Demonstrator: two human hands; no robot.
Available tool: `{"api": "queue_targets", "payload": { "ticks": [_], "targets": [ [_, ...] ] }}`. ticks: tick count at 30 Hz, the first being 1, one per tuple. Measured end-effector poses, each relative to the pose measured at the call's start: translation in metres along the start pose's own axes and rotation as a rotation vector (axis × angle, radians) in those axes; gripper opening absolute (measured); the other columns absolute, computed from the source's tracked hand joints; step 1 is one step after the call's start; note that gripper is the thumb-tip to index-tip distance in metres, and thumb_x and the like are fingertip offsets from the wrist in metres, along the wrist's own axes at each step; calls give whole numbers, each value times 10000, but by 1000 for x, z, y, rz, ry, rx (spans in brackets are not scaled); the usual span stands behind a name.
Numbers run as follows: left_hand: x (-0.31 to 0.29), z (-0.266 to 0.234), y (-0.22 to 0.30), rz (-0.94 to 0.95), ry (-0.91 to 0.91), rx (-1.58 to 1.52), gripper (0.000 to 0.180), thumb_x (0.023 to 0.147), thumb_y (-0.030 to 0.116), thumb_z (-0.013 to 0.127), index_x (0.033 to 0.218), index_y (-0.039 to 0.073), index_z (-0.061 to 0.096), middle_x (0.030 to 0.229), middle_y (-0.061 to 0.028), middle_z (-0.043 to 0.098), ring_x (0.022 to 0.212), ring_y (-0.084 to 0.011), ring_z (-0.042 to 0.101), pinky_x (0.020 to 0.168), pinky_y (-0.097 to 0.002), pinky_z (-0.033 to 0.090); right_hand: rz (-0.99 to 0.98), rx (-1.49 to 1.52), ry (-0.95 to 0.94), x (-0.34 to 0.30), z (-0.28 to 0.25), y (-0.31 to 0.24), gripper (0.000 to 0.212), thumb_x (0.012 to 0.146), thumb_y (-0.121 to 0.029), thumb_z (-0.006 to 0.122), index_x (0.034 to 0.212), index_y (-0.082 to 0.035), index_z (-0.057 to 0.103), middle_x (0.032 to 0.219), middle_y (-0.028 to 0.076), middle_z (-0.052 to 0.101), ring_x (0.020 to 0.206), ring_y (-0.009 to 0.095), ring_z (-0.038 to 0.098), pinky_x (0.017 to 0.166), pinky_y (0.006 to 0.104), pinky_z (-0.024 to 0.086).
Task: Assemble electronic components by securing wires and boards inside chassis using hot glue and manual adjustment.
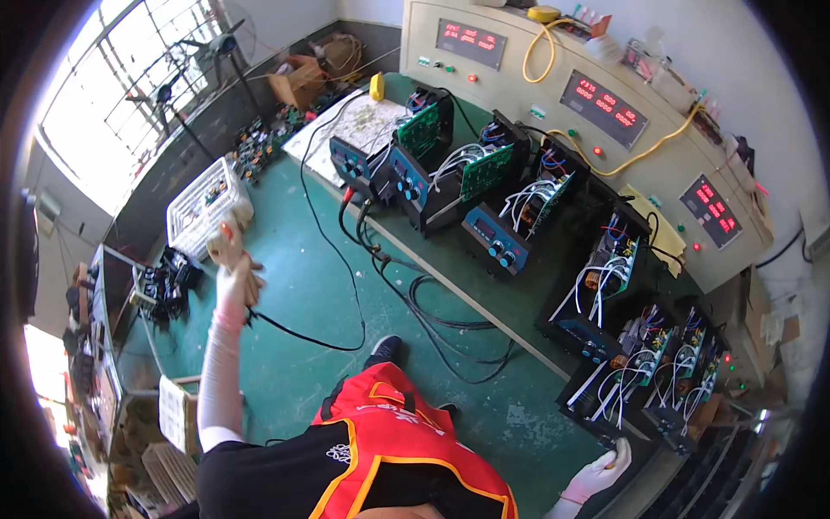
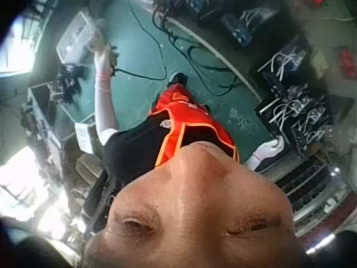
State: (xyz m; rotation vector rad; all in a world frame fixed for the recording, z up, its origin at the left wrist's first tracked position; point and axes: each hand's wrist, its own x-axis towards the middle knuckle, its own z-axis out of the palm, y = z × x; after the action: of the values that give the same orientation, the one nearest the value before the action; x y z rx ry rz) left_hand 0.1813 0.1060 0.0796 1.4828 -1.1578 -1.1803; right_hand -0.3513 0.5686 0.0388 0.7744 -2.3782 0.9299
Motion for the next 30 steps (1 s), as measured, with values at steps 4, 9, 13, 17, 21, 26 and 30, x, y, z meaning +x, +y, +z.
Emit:
{"api": "queue_targets", "payload": {
  "ticks": [4, 9, 13, 17, 21, 26, 30],
  "targets": [
    [144, -5, 84, 738, 121, 452, 435, 876, 123, 634, 1284, 32, 515, 987, -45, 616, 839, -119, 591, 725, -272, 506, 634, 49, -211, -32, 0, -62, 326, 973, -112, 448, 1253, 11, 563, 1111, 102, 626, 911, 150, 585, 817, 275, 453],
    [322, 36, 147, 1012, 64, 1136, 678, 766, 200, 699, 1387, 168, 428, 1096, -184, 590, 1001, -376, 601, 868, -440, 496, 798, 108, 0, -107, 96, -109, 392, 996, -243, 498, 1242, 63, 507, 1088, 100, 582, 940, 221, 545, 888, 334, 436],
    [409, 117, 95, 927, -224, 1258, 539, 762, 172, 650, 1282, 219, 518, 1062, -201, 602, 941, -403, 627, 805, -465, 521, 1253, 530, -173, -137, 175, -220, 367, 977, -426, 418, 1118, -127, 577, 911, -35, 486, 619, 55, 370, 500, 214, 294],
    [443, 157, 57, 951, -393, 1282, 513, 728, 144, 670, 1224, 221, 566, 1082, -174, 608, 942, -377, 637, 805, -443, 518, 1149, 568, -189, -136, 185, -301, 346, 1020, -314, 390, 1185, -69, 569, 832, -28, 497, 570, 32, 396, 447, 202, 324],
    [483, 181, 13, 923, -503, 1321, 532, 728, 182, 698, 1240, 217, 560, 1107, -143, 613, 950, -361, 643, 805, -438, 520, 1079, 407, -139, -138, 171, -332, 295, 1014, -233, 405, 1171, -48, 572, 806, -22, 494, 589, 35, 433, 489, 203, 377],
    [500, 193, 2, 850, -601, 1323, 693, 719, 258, 755, 1350, 193, 478, 1149, -202, 589, 954, -382, 633, 840, -445, 512, 1026, 399, 60, -116, 166, -360, 306, 1005, -191, 409, 1202, -23, 571, 758, -26, 460, 598, 34, 426, 504, 201, 379],
    [524, 199, -3, 965, -467, 1164, 777, 708, 332, 789, 1381, 147, 448, 1204, -238, 555, 1050, -378, 590, 899, -451, 488, 1045, 404, -4, -121, 176, -367, 315, 991, -177, 431, 1210, -2, 575, 831, 7, 538, 705, 76, 514, 622, 230, 452]
  ]
}}
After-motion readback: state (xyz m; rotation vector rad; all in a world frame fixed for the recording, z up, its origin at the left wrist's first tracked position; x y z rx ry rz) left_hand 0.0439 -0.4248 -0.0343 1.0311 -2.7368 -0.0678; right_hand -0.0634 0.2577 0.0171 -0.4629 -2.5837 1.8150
